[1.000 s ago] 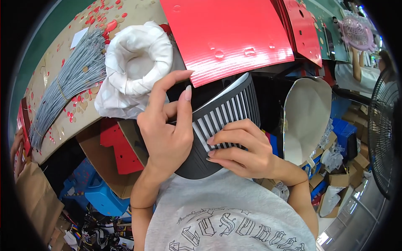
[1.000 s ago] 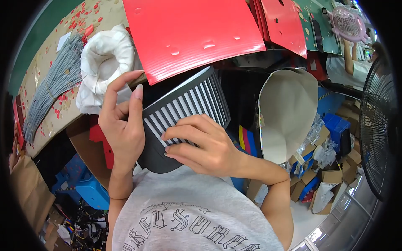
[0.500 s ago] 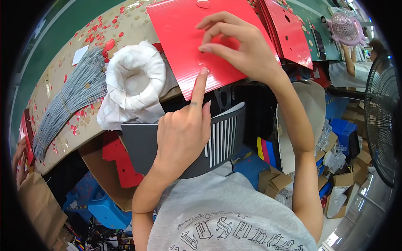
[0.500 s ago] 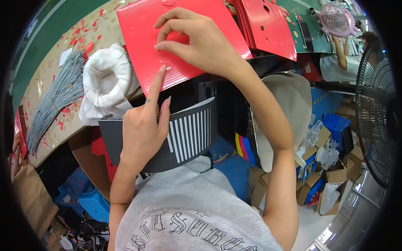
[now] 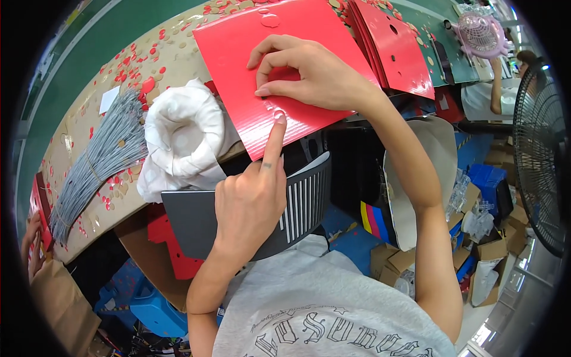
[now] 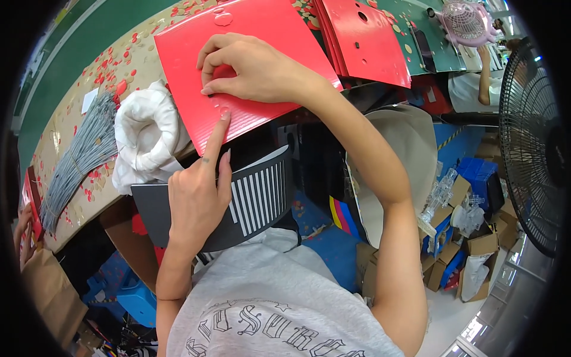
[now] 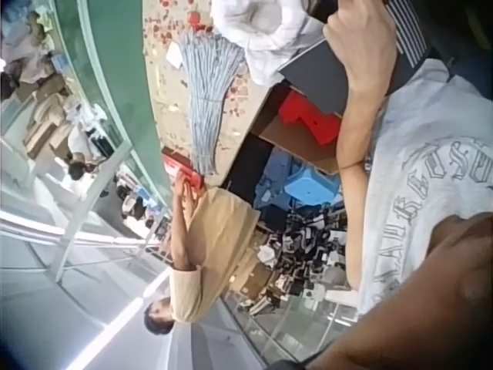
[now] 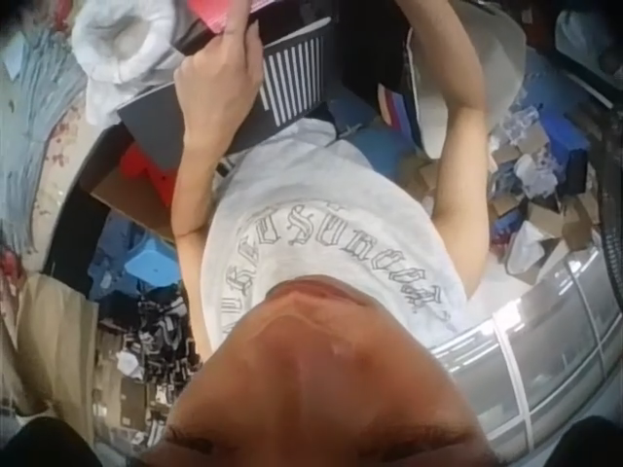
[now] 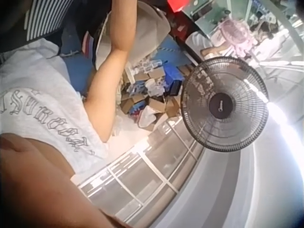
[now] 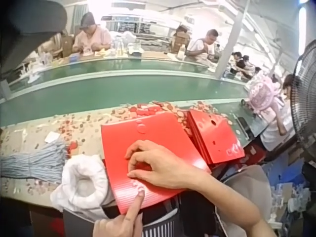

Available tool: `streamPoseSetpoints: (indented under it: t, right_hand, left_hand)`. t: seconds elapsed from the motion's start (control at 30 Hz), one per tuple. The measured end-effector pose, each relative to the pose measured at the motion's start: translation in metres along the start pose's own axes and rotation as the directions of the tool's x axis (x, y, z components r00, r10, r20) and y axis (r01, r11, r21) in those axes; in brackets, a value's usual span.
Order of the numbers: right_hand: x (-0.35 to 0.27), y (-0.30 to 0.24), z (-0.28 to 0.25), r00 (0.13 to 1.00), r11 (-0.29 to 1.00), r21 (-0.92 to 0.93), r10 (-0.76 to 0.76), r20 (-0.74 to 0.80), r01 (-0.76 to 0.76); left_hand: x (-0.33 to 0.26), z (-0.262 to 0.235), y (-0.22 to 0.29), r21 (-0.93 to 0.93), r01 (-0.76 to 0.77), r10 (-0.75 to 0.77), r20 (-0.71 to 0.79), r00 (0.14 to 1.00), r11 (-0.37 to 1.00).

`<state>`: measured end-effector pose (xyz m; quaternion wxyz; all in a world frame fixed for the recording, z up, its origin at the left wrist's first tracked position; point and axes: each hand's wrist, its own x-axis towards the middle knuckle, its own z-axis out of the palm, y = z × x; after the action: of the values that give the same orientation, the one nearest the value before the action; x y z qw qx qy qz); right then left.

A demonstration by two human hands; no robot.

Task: The worker is peeling small circular red stickers from a sheet and applying them to red plastic folders on an assembly line.

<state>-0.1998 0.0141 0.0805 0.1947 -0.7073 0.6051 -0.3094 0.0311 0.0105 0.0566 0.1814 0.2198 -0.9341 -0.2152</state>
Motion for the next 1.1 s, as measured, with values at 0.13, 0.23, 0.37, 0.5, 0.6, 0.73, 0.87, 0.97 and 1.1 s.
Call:
streamPoseSetpoints:
  t: [0.13, 0.23, 0.37, 0.5, 0.6, 0.73, 0.87, 0.97, 1.1]
  right_hand:
    - [-0.002, -0.001, 0.004, 0.999, 1.000, -0.009, 0.000, -0.037, 0.000]
    - [-0.004, -0.003, 0.006, 0.998, 1.000, -0.031, -0.010, -0.061, 0.008]
    - [-0.005, 0.001, 0.005, 0.977, 0.974, -0.226, -0.043, -0.207, -0.005]
    - [-0.002, 0.029, -0.009, 0.948, 0.866, -0.499, -0.129, -0.292, -0.036]
    - [-0.005, 0.040, -0.009, 0.937, 0.826, -0.560, -0.143, -0.320, -0.066]
    - [0.000, 0.036, -0.009, 0.951, 0.806, -0.581, -0.084, -0.299, -0.112]
    - [0.006, 0.027, -0.010, 0.956, 0.828, -0.548, -0.053, -0.287, -0.119]
    - [0.005, 0.032, -0.003, 0.943, 0.817, -0.563, -0.080, -0.323, -0.124]
    - [0.005, 0.033, 0.001, 0.954, 0.839, -0.543, -0.134, -0.270, -0.036]
  left_hand:
    - [0.002, 0.002, 0.000, -0.007, 0.005, -0.005, -0.022, 1.000, 1.000]
    - [0.000, 0.003, -0.001, -0.012, 0.012, -0.012, -0.016, 1.000, 1.000]
    - [-0.001, 0.004, -0.003, -0.041, 0.014, -0.015, -0.022, 1.000, 0.999]
    - [-0.001, 0.004, -0.002, -0.067, 0.011, -0.013, -0.024, 1.000, 0.998]
    - [-0.001, 0.004, -0.003, -0.121, 0.012, -0.013, -0.001, 1.000, 0.993]
    - [0.000, 0.005, -0.004, -0.140, 0.011, -0.013, -0.012, 1.000, 0.990]
    - [-0.001, 0.003, -0.004, -0.159, 0.002, -0.006, -0.028, 1.000, 0.987]
    - [0.000, 0.008, -0.005, -0.170, -0.004, -0.003, -0.043, 0.999, 0.985]
    - [-0.002, 0.008, -0.007, -0.175, -0.003, -0.004, -0.041, 0.999, 0.985]
